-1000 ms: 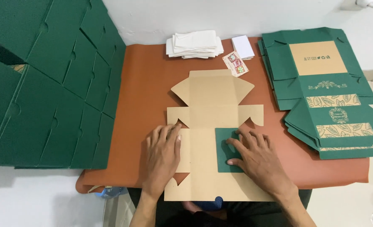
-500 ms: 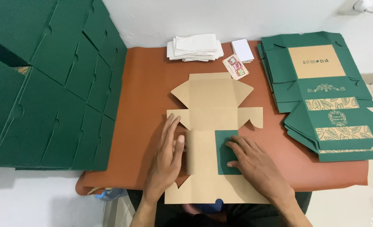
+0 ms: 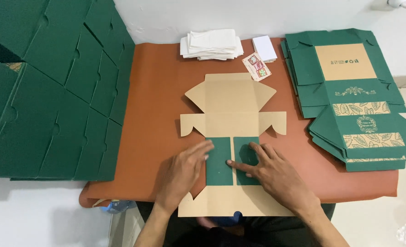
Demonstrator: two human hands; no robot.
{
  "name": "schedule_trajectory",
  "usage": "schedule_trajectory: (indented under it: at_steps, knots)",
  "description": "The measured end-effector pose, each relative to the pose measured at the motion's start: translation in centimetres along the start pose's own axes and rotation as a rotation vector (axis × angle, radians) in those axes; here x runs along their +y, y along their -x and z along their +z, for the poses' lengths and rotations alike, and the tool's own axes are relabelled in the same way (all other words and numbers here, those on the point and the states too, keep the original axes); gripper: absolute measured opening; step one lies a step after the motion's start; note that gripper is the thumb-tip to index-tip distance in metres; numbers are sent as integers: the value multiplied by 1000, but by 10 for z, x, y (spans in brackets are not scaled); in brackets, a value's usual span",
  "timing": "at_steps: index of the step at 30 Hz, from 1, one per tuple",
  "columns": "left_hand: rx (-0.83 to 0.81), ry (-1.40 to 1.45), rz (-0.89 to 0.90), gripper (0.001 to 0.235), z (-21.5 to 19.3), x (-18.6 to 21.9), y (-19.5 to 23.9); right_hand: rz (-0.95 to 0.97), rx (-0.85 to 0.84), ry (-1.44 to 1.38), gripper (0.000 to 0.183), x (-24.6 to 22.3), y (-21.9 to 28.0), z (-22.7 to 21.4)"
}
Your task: The person assembles a flat-packed cardboard box by folding the flaps and securing them with green tape. They then place a small white packet inside the box and close the lid.
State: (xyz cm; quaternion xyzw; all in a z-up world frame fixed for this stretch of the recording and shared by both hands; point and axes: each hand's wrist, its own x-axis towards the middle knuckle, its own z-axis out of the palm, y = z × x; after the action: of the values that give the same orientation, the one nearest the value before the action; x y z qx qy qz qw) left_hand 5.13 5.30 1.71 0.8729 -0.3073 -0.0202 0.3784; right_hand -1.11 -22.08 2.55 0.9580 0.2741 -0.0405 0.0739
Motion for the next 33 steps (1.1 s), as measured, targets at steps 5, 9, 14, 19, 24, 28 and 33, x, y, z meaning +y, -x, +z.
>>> schedule_trajectory:
  at_steps: [5, 9, 14, 19, 24, 28, 33]
  knots:
    - [-28, -273, 13, 45, 17, -17, -1, 30, 29, -61, 59, -3, 1, 1]
    - [-106, -426, 87, 68, 20, -18, 19, 47, 24, -64, 58, -2, 0, 0]
    - [-125, -542, 60, 50, 22, 7, 42, 69, 23, -96, 58, -3, 1, 7]
    - [-166, -611, 68, 50, 28, 10, 58, 56, 30, -63, 60, -2, 0, 6]
    - [-182, -301, -69, 40, 7, 29, 32, 62, 4, -146, 58, 0, 0, 3]
    - [-77, -328, -23, 55, 25, 21, 43, 77, -59, -165, 60, 10, -4, -5]
    - [-81, -634, -11, 99, 66, 9, 68, 341, 21, -640, 62, 32, -6, -47]
